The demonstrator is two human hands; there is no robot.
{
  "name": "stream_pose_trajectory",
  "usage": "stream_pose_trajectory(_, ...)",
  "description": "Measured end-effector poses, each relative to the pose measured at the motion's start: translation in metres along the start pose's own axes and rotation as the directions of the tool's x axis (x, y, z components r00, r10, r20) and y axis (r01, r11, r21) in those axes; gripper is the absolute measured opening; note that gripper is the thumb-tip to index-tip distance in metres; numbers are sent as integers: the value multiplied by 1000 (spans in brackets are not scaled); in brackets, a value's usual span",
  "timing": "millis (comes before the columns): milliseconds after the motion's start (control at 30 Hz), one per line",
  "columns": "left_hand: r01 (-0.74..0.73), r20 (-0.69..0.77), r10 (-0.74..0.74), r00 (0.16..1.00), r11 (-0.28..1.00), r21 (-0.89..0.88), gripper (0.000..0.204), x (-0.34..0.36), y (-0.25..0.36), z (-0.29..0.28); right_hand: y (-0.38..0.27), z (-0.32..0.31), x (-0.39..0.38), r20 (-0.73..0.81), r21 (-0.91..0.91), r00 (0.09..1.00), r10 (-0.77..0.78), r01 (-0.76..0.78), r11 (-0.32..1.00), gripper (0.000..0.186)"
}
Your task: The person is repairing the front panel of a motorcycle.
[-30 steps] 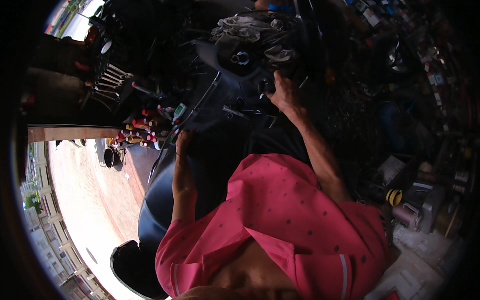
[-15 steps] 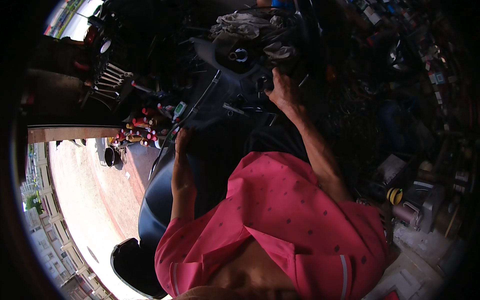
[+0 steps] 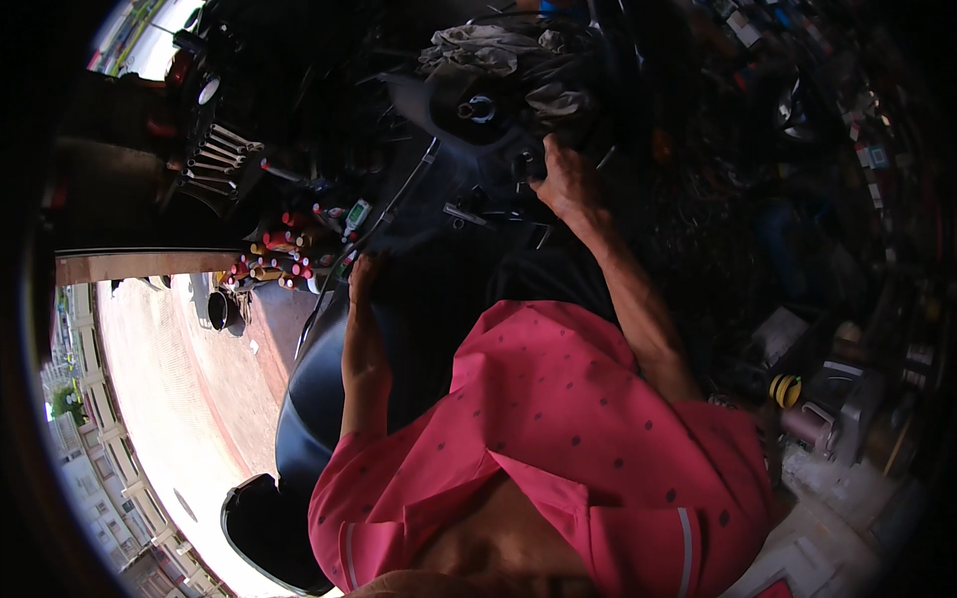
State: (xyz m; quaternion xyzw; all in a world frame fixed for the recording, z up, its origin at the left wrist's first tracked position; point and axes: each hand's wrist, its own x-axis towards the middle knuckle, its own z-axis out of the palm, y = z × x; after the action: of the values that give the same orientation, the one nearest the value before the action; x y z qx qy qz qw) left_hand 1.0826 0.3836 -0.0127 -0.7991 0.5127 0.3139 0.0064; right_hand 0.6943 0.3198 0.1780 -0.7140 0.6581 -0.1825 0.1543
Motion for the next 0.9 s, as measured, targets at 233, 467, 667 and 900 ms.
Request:
stream_pose_trajectory(233, -4, 2, 4, 1000, 1000, 12, 54, 3, -9, 2, -1, 0, -1, -5, -31, 999, -33, 33, 999, 59)
stream_pose_trajectory(467, -3, 8, 3, 1000, 1000, -1, 53, -1, 0, 0, -1, -4, 3, 51, -35, 998, 20, -18, 999, 59)
stream_pose_trajectory(667, 17, -27, -17, 999, 1000, 4, 52, -8, 6, -6, -2, -3, 1, 17, -43, 1000, -9, 10, 999, 58)
stream_pose_trajectory(900, 18, -38, -18, 999, 1000, -14, 52, -11, 10, -6, 1, 1, 1, -7, -31, 1000, -9, 9, 999, 59)
